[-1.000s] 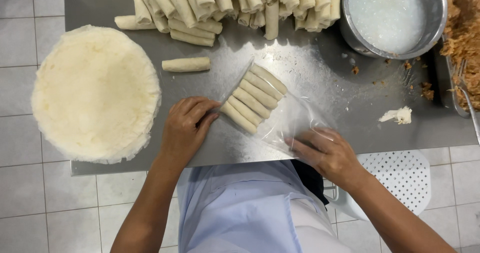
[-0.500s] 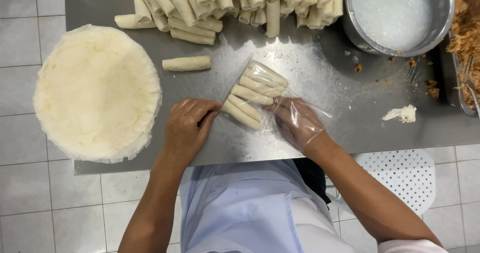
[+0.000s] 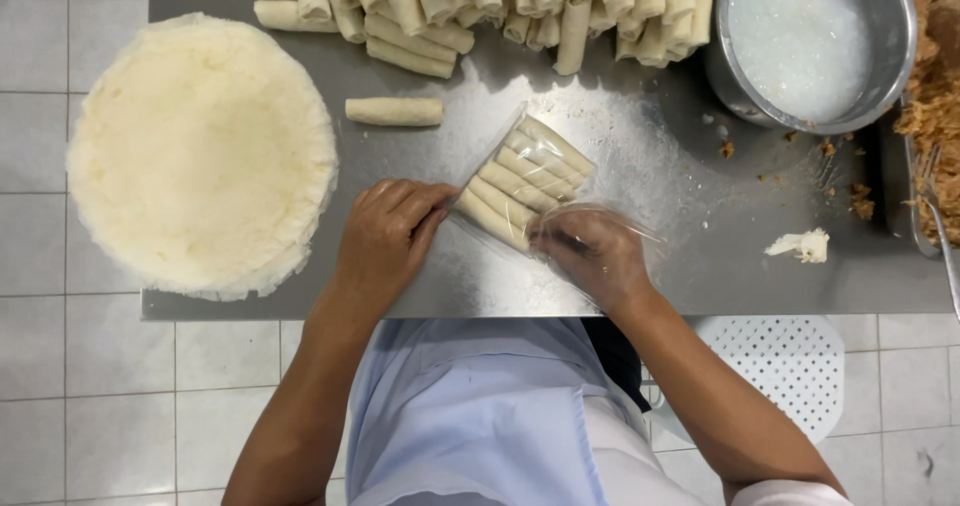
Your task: The person places several spring rolls into a plastic bag, applies a label, and then places the bag on a chair.
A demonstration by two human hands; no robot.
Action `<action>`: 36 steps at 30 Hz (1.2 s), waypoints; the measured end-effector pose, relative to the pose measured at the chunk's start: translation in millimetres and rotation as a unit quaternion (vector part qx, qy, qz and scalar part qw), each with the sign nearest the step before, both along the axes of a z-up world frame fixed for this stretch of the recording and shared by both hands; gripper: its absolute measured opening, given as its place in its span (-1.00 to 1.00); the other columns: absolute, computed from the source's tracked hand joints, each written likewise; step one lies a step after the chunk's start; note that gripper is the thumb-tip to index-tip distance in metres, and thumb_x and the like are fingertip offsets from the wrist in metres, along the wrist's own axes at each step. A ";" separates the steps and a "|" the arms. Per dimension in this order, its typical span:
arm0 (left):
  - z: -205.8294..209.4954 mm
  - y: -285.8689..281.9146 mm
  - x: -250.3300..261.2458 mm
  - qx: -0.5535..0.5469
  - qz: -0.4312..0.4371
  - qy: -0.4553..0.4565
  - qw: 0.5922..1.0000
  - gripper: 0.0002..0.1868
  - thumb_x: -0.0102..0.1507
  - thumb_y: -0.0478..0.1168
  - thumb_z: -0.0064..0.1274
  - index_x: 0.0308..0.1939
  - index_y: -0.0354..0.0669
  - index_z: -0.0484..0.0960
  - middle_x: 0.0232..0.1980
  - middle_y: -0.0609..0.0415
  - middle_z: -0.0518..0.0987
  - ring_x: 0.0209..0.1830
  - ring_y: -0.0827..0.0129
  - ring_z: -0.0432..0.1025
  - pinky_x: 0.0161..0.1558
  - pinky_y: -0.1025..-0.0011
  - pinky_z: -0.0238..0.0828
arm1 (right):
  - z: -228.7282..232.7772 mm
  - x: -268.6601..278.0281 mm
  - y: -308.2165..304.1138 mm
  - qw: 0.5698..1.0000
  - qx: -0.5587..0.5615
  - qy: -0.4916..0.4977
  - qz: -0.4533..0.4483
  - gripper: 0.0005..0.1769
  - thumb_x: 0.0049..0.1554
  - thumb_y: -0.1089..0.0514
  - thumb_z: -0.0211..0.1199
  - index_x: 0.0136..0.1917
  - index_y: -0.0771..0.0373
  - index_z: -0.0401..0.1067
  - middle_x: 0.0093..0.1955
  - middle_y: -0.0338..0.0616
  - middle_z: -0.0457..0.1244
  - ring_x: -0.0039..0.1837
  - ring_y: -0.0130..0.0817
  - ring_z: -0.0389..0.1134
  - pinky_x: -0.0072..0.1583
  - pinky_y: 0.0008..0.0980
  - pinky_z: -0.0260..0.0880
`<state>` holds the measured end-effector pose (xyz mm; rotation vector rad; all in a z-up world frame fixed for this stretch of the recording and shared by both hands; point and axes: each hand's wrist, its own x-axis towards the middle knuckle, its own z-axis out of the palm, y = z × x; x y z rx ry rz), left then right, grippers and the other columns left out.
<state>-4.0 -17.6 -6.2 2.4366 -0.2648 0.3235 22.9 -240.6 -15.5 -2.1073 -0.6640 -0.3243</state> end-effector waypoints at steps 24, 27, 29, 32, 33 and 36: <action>-4.6 3.3 1.8 -0.018 -0.001 -0.006 1.000 -0.80 0.23 -0.30 0.02 -0.06 -0.07 0.56 -0.35 0.15 0.51 -0.22 0.34 0.44 -0.18 0.38 0.35 | -13.7 1.9 -31.8 0.991 -0.037 -0.032 0.126 -0.88 -0.06 0.34 0.28 -0.31 0.12 0.48 -0.26 -0.16 0.34 -0.11 -0.10 0.35 0.00 -0.34 0.34; -6.7 3.0 2.6 -0.026 0.002 -0.010 1.000 -0.79 0.22 -0.31 0.03 -0.06 -0.09 0.56 -0.35 0.13 0.51 -0.23 0.31 0.45 -0.18 0.36 0.37 | 14.7 2.2 -21.1 0.977 -0.058 -0.016 0.202 -0.81 -0.06 0.39 0.22 -0.21 0.13 0.48 -0.08 -0.16 0.35 0.07 -0.08 0.33 0.06 -0.23 0.25; -3.4 1.8 3.1 -0.025 0.007 -0.006 1.000 -0.80 0.22 -0.32 0.03 -0.07 -0.10 0.56 -0.36 0.12 0.51 -0.24 0.30 0.45 -0.18 0.35 0.37 | 14.4 3.5 -22.8 0.976 -0.062 -0.009 0.209 -0.80 -0.02 0.37 0.19 -0.16 0.11 0.49 -0.02 -0.16 0.35 0.10 -0.07 0.31 0.09 -0.21 0.25; -2.0 2.3 3.8 -0.027 0.005 -0.009 1.000 -0.80 0.22 -0.34 0.03 -0.07 -0.12 0.56 -0.36 0.10 0.50 -0.26 0.30 0.44 -0.19 0.37 0.36 | 21.5 3.5 -17.3 0.973 -0.052 -0.003 0.225 -0.79 0.02 0.36 0.16 -0.11 0.13 0.49 0.00 -0.13 0.34 0.07 -0.05 0.31 0.07 -0.20 0.28; -1.9 3.1 4.3 -0.032 -0.002 -0.016 0.999 -0.80 0.23 -0.35 0.02 -0.07 -0.13 0.56 -0.36 0.09 0.50 -0.27 0.30 0.44 -0.19 0.38 0.35 | 25.5 3.6 -14.0 0.971 -0.040 -0.003 0.235 -0.81 0.01 0.37 0.15 -0.12 0.17 0.48 -0.05 -0.10 0.34 0.00 -0.04 0.33 0.01 -0.20 0.32; -2.4 2.1 4.4 -0.037 0.005 -0.019 0.999 -0.81 0.22 -0.36 0.02 -0.08 -0.15 0.56 -0.36 0.09 0.50 -0.28 0.30 0.44 -0.18 0.39 0.35 | 9.6 3.9 -25.9 0.980 -0.011 0.028 0.198 -0.87 -0.01 0.34 0.20 -0.18 0.22 0.51 -0.11 -0.07 0.34 -0.03 -0.07 0.34 -0.01 -0.18 0.33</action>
